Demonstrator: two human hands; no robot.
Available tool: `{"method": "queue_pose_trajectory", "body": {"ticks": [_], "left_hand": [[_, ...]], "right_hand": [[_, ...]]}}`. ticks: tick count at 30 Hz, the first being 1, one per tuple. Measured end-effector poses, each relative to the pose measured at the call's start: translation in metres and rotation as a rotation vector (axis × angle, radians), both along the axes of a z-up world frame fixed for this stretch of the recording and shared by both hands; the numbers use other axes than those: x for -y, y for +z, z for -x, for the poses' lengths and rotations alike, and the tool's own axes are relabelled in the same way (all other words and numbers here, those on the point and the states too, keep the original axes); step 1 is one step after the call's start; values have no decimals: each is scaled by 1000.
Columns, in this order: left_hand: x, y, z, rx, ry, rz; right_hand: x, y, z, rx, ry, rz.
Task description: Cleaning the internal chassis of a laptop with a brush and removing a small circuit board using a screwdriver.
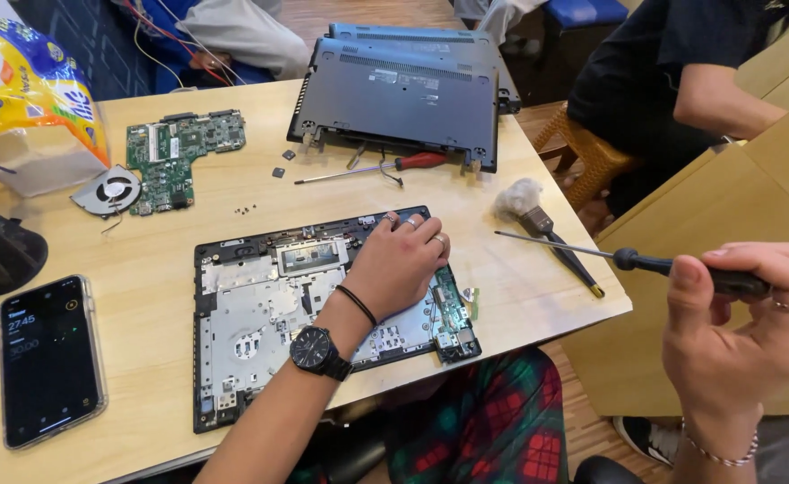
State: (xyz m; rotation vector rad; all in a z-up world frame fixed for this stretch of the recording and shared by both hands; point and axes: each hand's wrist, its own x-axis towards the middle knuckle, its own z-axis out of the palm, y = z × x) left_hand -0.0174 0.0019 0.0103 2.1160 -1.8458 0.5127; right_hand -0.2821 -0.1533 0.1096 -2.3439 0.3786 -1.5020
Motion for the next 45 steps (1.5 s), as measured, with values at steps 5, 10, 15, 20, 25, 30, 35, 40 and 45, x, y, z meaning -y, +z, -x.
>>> {"method": "queue_pose_trajectory", "body": {"ticks": [5,10,15,20,25,30,35,40,45], "left_hand": [[0,-5,-1,21,44,5],[1,-6,0,-7,4,38],[5,-11,0,15,43,42],[4,-11,0,64,85,46],[-1,-4,-1,-25,9,37],[2,-6,0,-7,-7,54],[2,-6,1,41,-12,88],[3,-5,1,100,29,-15],[7,-7,1,89,72,-42]], "right_hand": [[1,-4,-1,-17,29,30],[2,-5,4,-16,8,-17],[3,-6,6,-7,-1,3],[4,-5,6,-8,17,42],[6,-8,8,-5,7,43],[10,-9,10,0,-5,82],[12,-10,12,2,1,93],[10,-8,10,18,-4,91],[11,-4,8,18,-21,108]]}}
